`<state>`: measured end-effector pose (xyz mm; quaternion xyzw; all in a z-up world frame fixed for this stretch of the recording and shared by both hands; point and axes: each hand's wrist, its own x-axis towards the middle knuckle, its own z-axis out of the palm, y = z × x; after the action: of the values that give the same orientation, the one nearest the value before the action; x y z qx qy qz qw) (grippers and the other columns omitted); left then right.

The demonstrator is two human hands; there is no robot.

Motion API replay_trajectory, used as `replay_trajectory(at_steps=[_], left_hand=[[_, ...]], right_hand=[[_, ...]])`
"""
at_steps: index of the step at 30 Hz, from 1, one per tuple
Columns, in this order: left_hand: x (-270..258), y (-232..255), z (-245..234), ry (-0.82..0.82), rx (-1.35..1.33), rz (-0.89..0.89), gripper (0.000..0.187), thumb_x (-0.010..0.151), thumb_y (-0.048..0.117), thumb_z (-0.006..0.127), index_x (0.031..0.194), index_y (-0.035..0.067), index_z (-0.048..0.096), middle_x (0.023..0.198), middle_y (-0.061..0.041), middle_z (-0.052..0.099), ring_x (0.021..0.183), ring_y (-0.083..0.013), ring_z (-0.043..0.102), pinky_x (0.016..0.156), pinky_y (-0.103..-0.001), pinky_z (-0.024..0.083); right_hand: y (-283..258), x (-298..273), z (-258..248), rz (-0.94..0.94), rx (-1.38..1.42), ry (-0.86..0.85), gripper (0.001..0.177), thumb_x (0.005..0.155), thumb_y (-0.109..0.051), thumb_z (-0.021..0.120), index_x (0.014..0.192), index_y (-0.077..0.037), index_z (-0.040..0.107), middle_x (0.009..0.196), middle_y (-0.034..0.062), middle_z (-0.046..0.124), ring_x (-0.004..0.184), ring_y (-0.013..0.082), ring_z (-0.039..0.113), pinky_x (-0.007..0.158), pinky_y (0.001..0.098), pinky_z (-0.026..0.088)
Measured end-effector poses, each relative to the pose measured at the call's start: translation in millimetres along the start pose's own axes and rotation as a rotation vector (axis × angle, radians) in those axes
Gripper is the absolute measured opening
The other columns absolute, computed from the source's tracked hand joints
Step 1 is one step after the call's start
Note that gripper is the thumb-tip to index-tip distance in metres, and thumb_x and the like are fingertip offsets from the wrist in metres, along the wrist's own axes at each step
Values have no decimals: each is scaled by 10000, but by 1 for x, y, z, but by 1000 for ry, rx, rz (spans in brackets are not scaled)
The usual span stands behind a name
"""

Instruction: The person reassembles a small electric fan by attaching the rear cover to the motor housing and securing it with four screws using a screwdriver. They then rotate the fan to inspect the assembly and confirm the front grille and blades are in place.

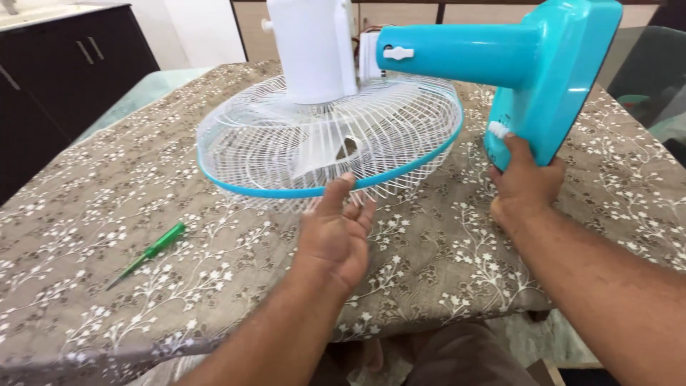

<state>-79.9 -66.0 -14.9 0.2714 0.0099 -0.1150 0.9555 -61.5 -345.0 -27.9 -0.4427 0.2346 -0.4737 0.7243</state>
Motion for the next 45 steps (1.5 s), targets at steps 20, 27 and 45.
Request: replay_trajectory(at_steps=[20, 27, 45], left_hand=[[-6, 131, -57, 445, 375, 128, 840, 957, 513, 566, 1589, 42, 277, 1505, -244, 444, 1418, -326, 341, 1158, -411, 328], [45, 178, -81, 286, 400, 88, 820, 955, 597, 466, 1497, -16, 412, 1427, -213, 575, 1324, -285, 573, 1147, -410, 428], [36, 184, -56, 305, 439, 219, 697, 913, 599, 681, 1237, -15, 616, 1007, -69, 521, 881, -177, 514, 826, -340, 537]], right_hand=[[-52, -78, 34, 248, -298, 223, 704, 885, -159, 758, 1408, 65, 343, 1422, 178, 506, 1273, 281, 589, 1069, 440, 487], [-36, -125, 54, 453, -150, -340, 530, 954, -408, 623, 1361, -70, 595, 1312, 123, 686, 1169, 258, 657, 1051, 438, 509], [-52, -99, 66, 566, 162, -744, 704, 793, -486, 681, 1397, -147, 556, 1385, 121, 656, 1281, 319, 627, 1123, 586, 443]])
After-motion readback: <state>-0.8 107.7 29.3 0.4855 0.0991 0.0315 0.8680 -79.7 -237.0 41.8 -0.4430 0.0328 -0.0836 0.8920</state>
